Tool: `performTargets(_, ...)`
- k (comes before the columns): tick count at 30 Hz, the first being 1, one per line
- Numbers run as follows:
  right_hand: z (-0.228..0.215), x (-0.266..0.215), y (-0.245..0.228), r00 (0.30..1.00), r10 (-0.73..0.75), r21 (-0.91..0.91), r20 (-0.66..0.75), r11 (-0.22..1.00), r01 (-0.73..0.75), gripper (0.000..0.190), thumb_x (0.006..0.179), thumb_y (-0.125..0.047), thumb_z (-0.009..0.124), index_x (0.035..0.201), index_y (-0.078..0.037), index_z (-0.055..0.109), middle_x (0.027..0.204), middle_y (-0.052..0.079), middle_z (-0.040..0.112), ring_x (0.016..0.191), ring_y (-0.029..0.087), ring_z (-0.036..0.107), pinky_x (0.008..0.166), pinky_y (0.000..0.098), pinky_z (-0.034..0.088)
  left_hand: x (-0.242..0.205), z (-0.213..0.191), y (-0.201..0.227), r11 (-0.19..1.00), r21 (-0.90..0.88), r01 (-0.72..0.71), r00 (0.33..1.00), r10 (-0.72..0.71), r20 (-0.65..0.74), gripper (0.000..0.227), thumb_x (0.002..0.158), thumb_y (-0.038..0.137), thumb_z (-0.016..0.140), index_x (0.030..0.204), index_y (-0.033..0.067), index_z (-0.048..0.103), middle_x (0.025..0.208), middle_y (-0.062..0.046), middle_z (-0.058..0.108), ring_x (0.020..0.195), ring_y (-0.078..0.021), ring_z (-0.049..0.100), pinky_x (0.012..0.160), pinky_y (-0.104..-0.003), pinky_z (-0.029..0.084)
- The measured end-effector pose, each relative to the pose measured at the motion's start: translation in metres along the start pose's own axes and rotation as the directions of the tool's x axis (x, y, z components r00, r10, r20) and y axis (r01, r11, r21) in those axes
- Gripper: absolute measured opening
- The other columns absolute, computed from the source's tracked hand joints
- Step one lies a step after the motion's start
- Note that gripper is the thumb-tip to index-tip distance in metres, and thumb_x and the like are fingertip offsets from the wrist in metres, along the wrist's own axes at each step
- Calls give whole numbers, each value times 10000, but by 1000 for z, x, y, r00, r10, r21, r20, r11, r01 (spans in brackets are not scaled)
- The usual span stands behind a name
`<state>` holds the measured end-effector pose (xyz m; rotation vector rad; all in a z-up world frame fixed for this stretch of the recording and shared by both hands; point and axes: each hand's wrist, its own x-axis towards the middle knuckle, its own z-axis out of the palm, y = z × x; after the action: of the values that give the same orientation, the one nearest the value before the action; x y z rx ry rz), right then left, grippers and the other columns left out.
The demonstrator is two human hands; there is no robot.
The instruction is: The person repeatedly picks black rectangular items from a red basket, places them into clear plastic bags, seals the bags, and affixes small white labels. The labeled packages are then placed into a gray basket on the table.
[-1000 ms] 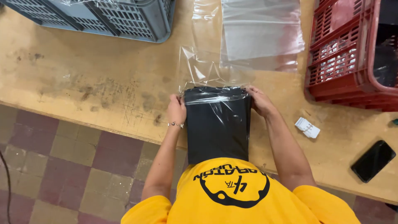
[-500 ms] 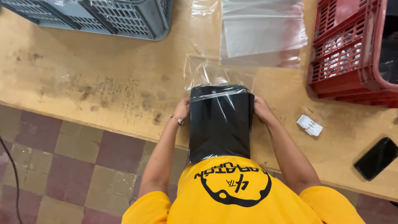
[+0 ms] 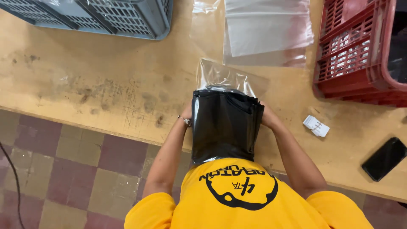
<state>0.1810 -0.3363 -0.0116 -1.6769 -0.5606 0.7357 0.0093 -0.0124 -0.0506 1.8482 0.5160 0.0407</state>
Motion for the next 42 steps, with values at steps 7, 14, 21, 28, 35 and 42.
performTargets(7,17,-14,-3,870,-41,-91,-491,996,-4,121,904,21,570,921,-80,635,992,81,645,1020,218,634,971,394,512,-2,-12,35,998,59,36,953,-17,-302,167,836,168,660,915,189,806,947,-2,759,959,-243,723,851,-362,575)
performTargets(14,27,-1,-26,794,129,412,-594,897,163,259,701,56,492,885,-111,566,746,-42,475,665,62,493,614,175,430,27,-6,-19,870,-491,41,981,-127,-144,156,858,17,549,832,139,642,750,26,576,717,-111,562,645,-234,496)
performTargets(21,-13,19,-53,926,185,215,-328,970,-118,288,1003,-413,596,832,-182,592,603,-34,460,562,78,459,490,203,287,50,-36,16,838,-456,301,952,-236,194,582,854,487,810,1346,213,663,1121,54,675,945,-92,652,772,-251,566)
performTargets(28,2,16,-129,920,272,-82,-283,948,-306,420,741,-327,880,680,-190,488,582,-87,416,579,55,386,543,226,248,74,-23,14,968,-251,10,999,-23,-46,301,779,145,850,766,147,550,611,48,468,598,-111,519,549,-219,375)
performTargets(35,6,16,-140,918,259,-194,-300,926,-325,479,715,-441,910,730,-167,516,638,-52,455,633,98,448,585,242,316,37,-29,68,793,598,-117,779,447,-440,547,849,568,789,574,221,468,481,-66,502,489,-292,602,476,-367,420)
performTargets(42,8,34,-115,916,144,-331,-374,902,-277,487,715,-248,887,637,-178,412,567,-26,443,589,165,476,589,259,372,29,-51,86,941,275,-197,957,245,-153,210,938,382,642,832,203,606,686,-125,654,763,-394,687,695,-486,514)
